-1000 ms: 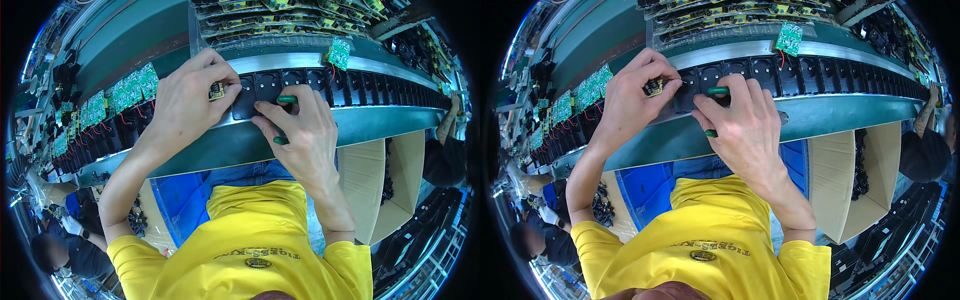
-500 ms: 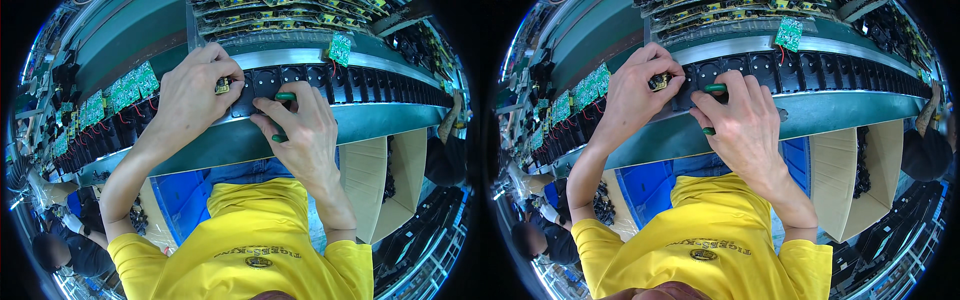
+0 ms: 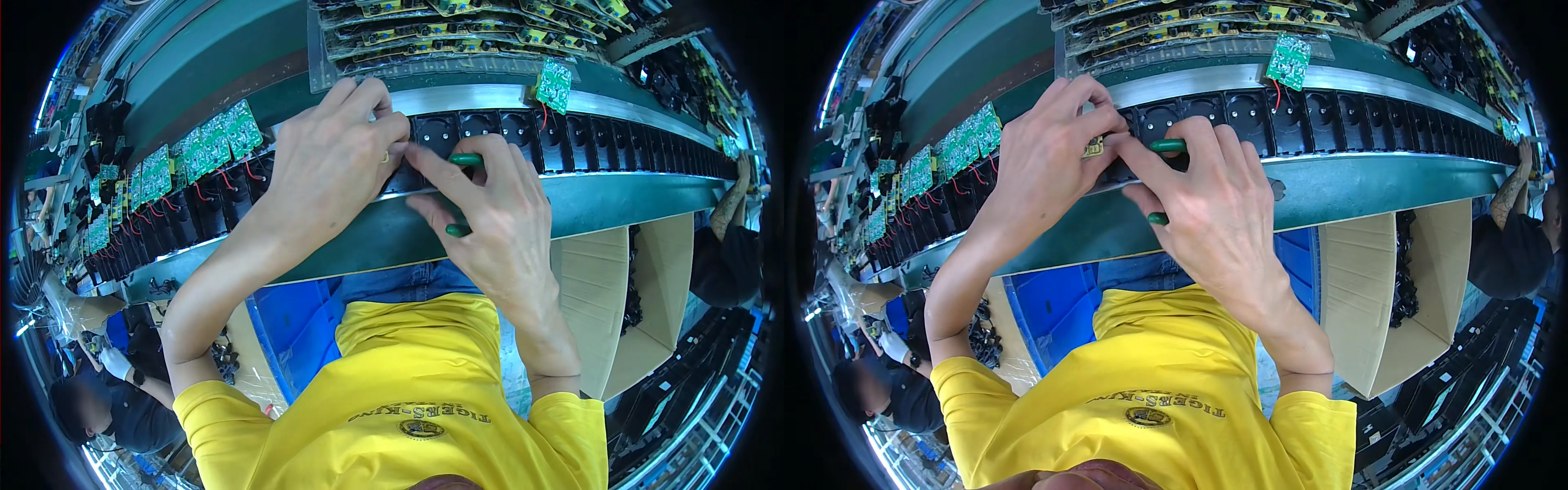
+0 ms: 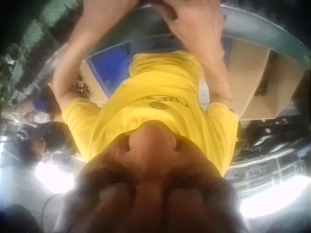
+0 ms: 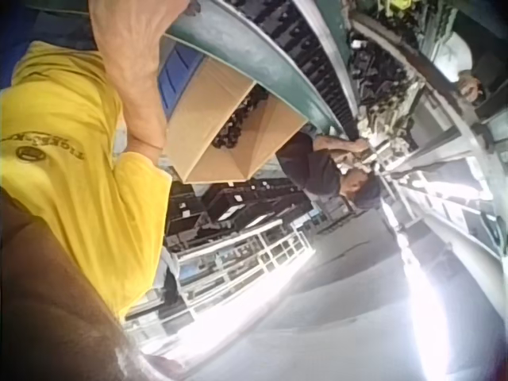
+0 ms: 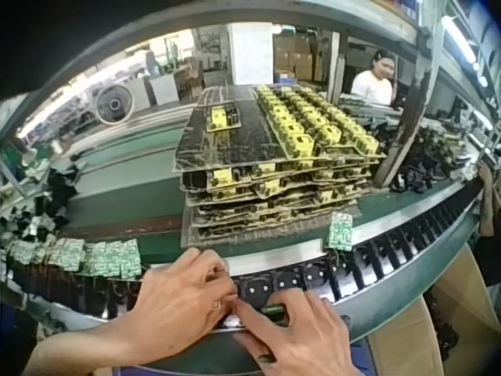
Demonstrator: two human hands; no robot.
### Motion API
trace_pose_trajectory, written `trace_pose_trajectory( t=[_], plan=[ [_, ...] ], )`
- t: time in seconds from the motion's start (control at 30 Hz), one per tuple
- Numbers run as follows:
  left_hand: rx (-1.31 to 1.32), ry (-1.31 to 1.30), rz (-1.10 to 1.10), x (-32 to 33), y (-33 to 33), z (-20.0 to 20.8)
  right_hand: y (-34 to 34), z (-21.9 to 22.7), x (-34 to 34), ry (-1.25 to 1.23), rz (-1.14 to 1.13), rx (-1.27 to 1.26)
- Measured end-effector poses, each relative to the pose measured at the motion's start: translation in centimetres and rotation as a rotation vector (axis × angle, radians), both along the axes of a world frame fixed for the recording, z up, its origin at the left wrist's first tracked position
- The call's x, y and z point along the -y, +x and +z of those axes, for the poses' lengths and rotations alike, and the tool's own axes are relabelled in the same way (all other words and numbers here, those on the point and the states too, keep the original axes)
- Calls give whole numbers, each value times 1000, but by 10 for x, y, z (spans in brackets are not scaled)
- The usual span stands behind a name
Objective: Assembling electronic components and wiring onto printed circuit boards at a manual assembly station.
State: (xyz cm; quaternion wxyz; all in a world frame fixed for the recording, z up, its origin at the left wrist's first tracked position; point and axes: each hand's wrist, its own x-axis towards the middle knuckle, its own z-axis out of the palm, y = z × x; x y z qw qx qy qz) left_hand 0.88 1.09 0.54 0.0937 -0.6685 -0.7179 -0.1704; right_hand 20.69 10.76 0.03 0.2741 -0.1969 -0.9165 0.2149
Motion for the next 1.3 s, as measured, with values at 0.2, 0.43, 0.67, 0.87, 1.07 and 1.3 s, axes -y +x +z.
trace_pose_trajectory(
  t=[0.2, 0.43, 0.67, 0.87, 1.07, 1.3],
  plan=[
    [28, -39, 10, 8, -3, 6, -19, 41, -8, -735, 241, -446],
    [43, -79, 51, 11, -4, 4, -87, 23, -24, -1105, 312, -805],
    [159, -100, 87, 16, -8, -2, -107, -2, -25, -1174, 336, -831],
    [171, -38, 86, 13, -5, -11, -113, 3, -20, -1270, 272, -801],
    [232, -62, 63, 14, -8, -10, -108, -21, -40, -1134, 577, -746],
    [218, -146, 5, 14, -21, 0, -90, 35, 3, -1027, 258, -797]
  ],
)
